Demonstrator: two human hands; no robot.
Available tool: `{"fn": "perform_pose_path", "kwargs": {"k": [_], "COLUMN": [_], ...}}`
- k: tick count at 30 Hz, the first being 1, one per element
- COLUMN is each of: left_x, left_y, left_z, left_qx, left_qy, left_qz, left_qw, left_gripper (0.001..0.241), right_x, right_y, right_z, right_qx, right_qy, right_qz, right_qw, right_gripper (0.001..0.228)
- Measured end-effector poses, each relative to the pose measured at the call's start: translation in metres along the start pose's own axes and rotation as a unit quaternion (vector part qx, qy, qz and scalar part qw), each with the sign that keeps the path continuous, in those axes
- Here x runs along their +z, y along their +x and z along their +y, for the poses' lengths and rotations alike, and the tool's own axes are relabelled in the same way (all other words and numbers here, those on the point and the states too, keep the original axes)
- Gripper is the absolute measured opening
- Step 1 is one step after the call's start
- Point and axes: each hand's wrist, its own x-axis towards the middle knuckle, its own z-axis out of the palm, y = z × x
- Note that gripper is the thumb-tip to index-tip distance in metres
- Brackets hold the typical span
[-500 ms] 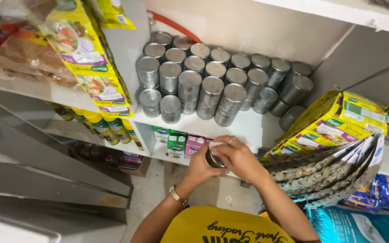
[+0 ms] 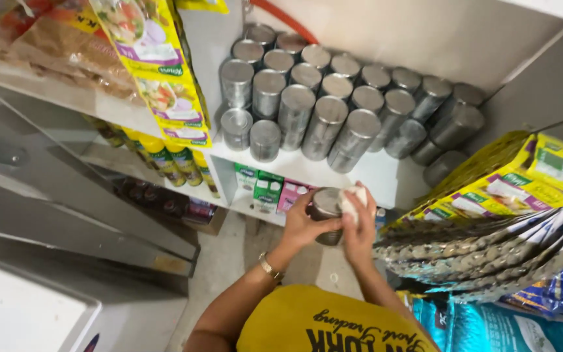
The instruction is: Wiping dust off canned goods and organizing them on a grocery store shelf.
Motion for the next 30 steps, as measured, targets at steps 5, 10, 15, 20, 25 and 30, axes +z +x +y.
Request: {"fn": "perform_pose_path", "kwargs": {"k": [5, 10, 15, 20, 25, 30], "left_x": [0.016, 0.02, 0.017, 0.017, 0.02, 0.014], "left_y": [-0.001, -0.01, -0.012, -0.015, -0.011, 0.0], "left_z": [-0.043, 0.01, 0.001, 0.004, -0.006, -0.026], "left_qx": [-0.086, -0.035, 0.197, 0.058, -0.023, 0.069], "left_qy": [-0.177, 0.002, 0.223, 0.119, 0.012, 0.027], "left_qz": [-0.051, -0.052, -0.006, -0.091, -0.038, 0.075], "left_qw": [0.979, 0.998, 0.955, 0.987, 0.999, 0.994], "left_gripper": [0.076, 0.07, 0.088, 0.089, 0.095, 0.099], "right_x": [-0.008, -0.011, -0.013, -0.01, -0.005, 0.006], "right_y": [0.002, -0.011, -0.014, -0.061, -0.047, -0.092], "right_z": [0.039, 0.042, 0.033, 0.144, 0.072, 0.096], "right_qx": [0.262, 0.335, 0.249, 0.419, 0.542, 0.593], "right_qy": [0.379, 0.386, 0.286, 0.488, 0.524, 0.501], "right_qz": [0.01, 0.083, 0.063, 0.038, 0.04, 0.027], "right_qw": [0.887, 0.856, 0.923, 0.765, 0.656, 0.63], "right_gripper": [0.055, 0.058, 0.051, 0.053, 0.062, 0.052]}}
